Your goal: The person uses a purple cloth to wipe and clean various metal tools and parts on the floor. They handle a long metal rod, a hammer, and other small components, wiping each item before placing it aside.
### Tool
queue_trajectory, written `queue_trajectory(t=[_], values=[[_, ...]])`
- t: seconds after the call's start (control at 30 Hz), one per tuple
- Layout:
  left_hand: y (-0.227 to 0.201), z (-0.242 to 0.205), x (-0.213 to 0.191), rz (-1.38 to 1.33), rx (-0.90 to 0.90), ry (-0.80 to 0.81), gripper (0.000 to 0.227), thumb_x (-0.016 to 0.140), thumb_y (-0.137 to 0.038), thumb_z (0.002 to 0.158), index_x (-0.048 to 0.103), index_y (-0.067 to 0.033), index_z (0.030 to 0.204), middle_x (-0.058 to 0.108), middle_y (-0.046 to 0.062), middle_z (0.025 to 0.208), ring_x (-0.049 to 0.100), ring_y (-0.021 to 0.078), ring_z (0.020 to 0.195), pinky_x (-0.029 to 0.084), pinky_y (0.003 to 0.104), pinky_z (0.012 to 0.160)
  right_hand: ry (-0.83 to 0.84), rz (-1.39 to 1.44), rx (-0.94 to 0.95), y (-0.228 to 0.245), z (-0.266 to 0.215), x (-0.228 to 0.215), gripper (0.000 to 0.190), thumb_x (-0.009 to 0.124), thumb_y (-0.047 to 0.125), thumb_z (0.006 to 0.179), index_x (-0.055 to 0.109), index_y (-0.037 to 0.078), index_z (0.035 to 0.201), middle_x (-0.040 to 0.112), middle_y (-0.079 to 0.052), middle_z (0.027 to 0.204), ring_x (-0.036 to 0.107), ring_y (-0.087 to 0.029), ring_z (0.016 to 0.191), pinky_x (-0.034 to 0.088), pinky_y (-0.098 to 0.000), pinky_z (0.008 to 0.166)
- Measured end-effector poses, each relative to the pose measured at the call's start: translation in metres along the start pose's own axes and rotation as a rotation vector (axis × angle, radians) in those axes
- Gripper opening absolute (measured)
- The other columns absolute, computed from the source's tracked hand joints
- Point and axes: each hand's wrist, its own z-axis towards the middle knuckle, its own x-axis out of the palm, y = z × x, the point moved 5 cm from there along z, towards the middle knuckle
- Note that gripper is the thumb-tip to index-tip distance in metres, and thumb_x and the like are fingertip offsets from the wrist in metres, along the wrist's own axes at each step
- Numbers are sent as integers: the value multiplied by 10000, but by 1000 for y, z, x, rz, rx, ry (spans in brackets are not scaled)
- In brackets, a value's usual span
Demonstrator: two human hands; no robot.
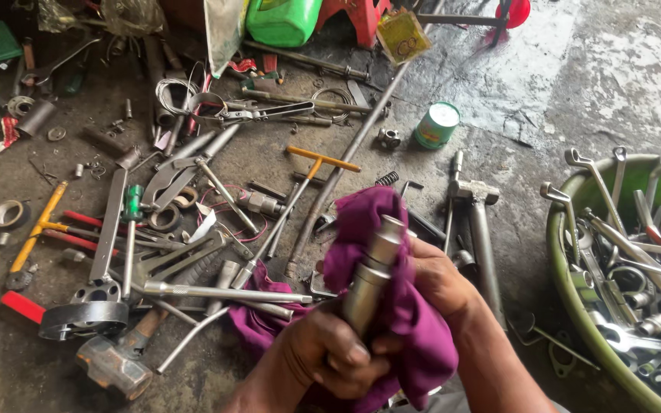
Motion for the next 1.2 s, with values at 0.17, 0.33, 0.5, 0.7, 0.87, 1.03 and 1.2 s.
queue_trajectory(t=[0.17, 0.33, 0.5, 0.7, 0.87, 1.03, 1.2], values=[[-6, 8, -11, 128, 54, -89, 261, 672, -72, 875, 478, -73, 1050, 422, 42, 648, 296, 74, 429, 250, 243, 372, -544, -223, -149, 25, 12, -12, 334, 606, 283, 981, 674, 9, 1159, 711, -142, 1022, 696, -238, 905, 599, -377, 796], [-29, 0, -47, 222, 130, -399, 211, 694, -44, 862, 533, -54, 998, 455, 19, 617, 359, 112, 413, 300, 272, 382, -427, 188, -190, 54, -13, 37, 392, 537, 369, 945, 689, 52, 1117, 727, -122, 1016, 729, -242, 898, 620, -370, 810], [-52, -3, -34, 2338, 794, -989, 290, 843, -291, 739, 598, -178, 845, 629, 87, 627, 680, 255, 562, 574, 354, 462, -573, -193, -601, 47, 7, 39, 277, 585, 197, 1081, 654, -18, 1242, 670, -82, 1050, 595, -155, 915, 475, -281, 798], [-80, -10, -20, 2376, 276, -1171, 127, 603, -74, 1033, 641, 1, 1128, 680, 152, 690, 719, 301, 554, 566, 429, 498, -575, 274, -75, 24, 1, -20, 209, 572, 121, 925, 660, -9, 1063, 735, -109, 868, 723, -207, 711, 626, -351, 670], [-73, -6, 32, 2419, 826, -828, 224, 675, -92, 801, 648, -74, 1022, 720, 126, 800, 734, 304, 691, 606, 414, 624, -89, 83, -232, 34, 9, 11, 320, 629, 29, 965, 603, -67, 1269, 696, -256, 1082, 702, -338, 948, 584, -441, 823], [-74, -6, 35, 1863, 897, -928, 251, 709, -146, 828, 634, -66, 1054, 729, 121, 798, 785, 280, 744, 607, 414, 652, -695, -1191, -148, 40, 10, 25, 711, 719, 102, 808, 456, 101, 1468, 556, -198, 1354, 625, -323, 1160, 520, -405, 985], [-89, -20, 30, 1916, 716, -1290, 261, 717, -162, 871, 607, -71, 1089, 724, 154, 782, 760, 346, 826, 586, 458, 681, -124, -534, -167, 44, 8, 53, 728, 614, 109, 797, 408, 101, 1495, 556, -144, 1386, 558, -246, 1283, 429, -342, 1079]])
